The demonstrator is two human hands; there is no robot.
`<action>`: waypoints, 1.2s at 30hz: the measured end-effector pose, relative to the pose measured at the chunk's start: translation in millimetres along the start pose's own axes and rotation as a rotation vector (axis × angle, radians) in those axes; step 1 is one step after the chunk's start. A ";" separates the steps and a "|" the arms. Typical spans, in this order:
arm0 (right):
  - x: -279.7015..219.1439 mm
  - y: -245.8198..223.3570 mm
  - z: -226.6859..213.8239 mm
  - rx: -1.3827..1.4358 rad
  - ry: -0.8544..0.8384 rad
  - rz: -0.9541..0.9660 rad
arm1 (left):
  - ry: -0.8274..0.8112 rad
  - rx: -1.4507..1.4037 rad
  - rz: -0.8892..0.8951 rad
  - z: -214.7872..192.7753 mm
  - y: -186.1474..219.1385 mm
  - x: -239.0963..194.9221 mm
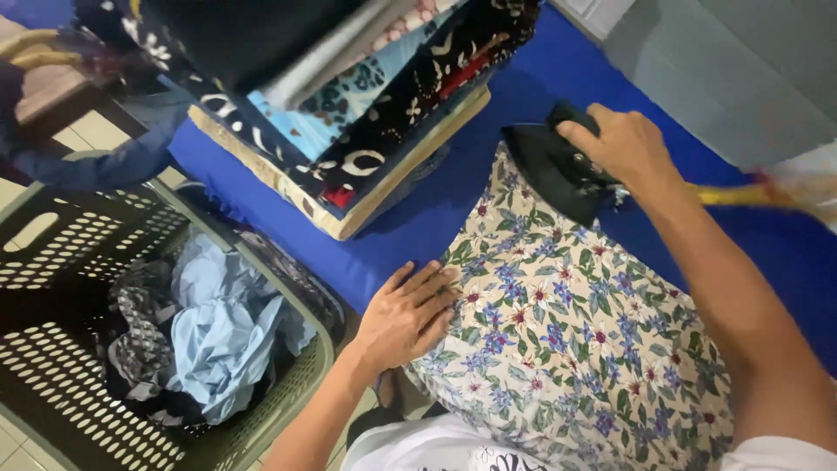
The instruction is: Ironing and folding a floral patterned garment on an ironing board
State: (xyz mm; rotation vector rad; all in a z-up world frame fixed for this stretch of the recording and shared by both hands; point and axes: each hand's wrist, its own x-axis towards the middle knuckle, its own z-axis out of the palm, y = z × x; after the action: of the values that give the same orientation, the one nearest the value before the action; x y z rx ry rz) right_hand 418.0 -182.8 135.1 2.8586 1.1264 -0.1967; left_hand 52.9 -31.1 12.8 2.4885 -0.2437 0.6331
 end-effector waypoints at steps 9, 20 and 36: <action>-23.2 74.0 15.6 -0.023 0.036 0.031 | 0.043 -0.051 0.002 1.2 -3.3 1.1; -154.8 214.6 31.7 -0.041 0.075 0.450 | 0.016 -0.010 -0.027 1.0 -5.2 0.0; -664.5 393.4 116.2 -0.014 0.075 1.362 | -0.101 -0.166 -0.317 -4.6 -22.5 -2.8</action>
State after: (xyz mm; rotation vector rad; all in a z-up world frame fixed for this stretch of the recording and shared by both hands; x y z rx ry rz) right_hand 194.1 -930.7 118.6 2.8873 -0.9048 0.0150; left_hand 55.4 -9.8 4.3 2.3330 0.0599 0.3420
